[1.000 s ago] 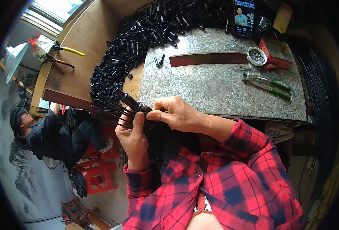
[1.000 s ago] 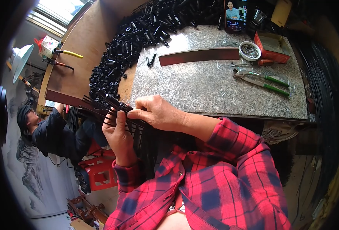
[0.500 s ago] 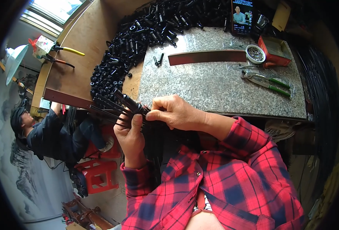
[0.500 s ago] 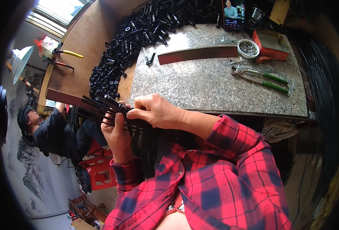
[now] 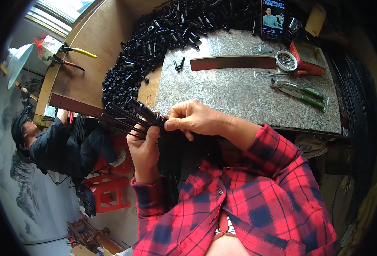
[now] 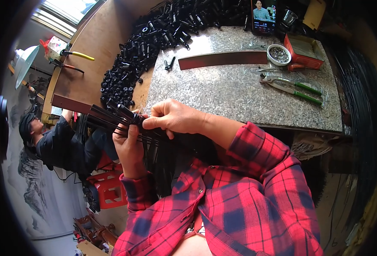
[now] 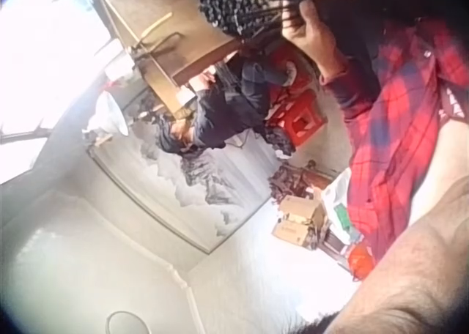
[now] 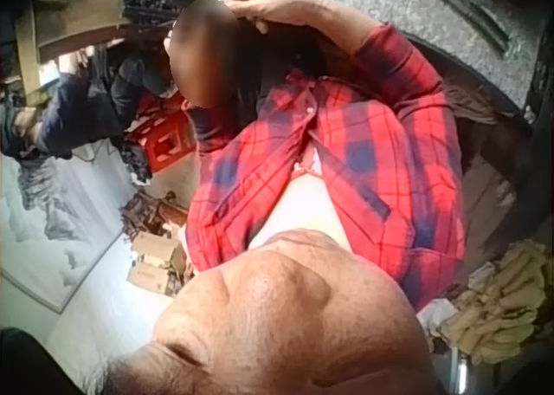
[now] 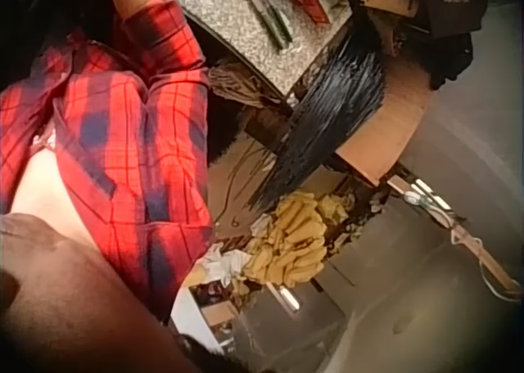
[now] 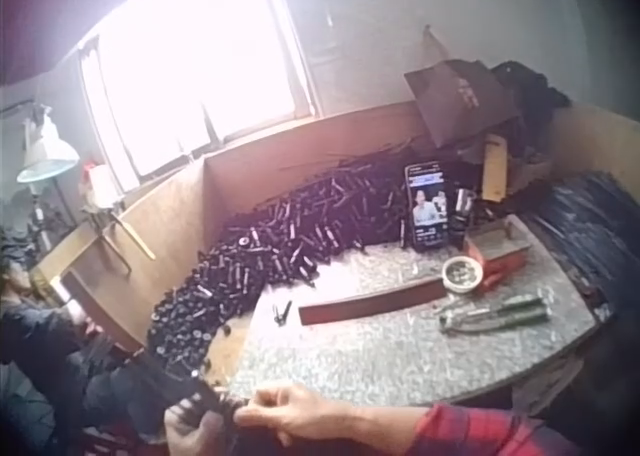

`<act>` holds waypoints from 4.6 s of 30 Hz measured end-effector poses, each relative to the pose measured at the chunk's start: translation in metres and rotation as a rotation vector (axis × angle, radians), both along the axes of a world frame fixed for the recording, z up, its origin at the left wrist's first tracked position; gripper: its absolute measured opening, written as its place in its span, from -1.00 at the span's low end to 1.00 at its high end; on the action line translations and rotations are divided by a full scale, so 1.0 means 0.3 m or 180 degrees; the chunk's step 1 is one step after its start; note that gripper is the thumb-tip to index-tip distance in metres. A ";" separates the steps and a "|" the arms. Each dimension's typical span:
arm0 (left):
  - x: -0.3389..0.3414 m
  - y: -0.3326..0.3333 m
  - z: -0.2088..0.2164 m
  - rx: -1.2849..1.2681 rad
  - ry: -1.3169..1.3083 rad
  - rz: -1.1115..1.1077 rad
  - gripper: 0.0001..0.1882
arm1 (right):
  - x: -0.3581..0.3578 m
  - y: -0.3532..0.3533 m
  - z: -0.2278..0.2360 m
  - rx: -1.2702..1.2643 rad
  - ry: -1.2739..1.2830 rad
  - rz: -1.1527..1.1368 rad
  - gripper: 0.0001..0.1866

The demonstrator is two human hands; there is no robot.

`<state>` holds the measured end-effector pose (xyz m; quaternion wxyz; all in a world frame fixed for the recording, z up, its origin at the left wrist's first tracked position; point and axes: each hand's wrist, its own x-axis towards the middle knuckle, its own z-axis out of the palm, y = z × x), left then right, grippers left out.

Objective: Assemble black plastic connectors onto a wire assembly using pliers at a manufacturing station.

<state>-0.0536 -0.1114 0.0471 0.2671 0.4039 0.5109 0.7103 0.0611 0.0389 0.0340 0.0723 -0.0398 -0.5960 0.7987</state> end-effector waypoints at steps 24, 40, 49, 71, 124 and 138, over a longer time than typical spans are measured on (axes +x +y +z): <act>0.003 0.000 -0.023 -0.0183 -0.0218 0.0604 -0.77 | -0.079 0.019 -0.083 0.0125 -0.0144 0.0095 -0.74; -0.041 -0.045 -0.046 -0.0167 -0.0259 0.0080 -0.54 | -0.039 -0.007 -0.041 -0.0067 -0.0198 0.0184 -0.74; 0.094 0.060 -0.063 0.0633 -0.0619 0.0661 -0.48 | -0.070 -0.089 -0.036 0.1406 0.0660 -0.1741 -0.72; 0.050 0.011 -0.058 -0.0257 0.0509 0.0975 -0.67 | -0.062 -0.090 -0.095 0.0629 0.0429 -0.0732 -0.90; 0.168 0.173 -0.024 0.0478 -0.0265 -0.0061 -0.89 | 0.782 0.310 -0.042 0.5049 -0.1463 -0.2492 -0.78; 0.185 0.184 -0.084 0.0363 -0.0330 -0.0618 -0.88 | 0.934 0.338 -0.039 0.5001 -0.2445 -0.2553 -0.74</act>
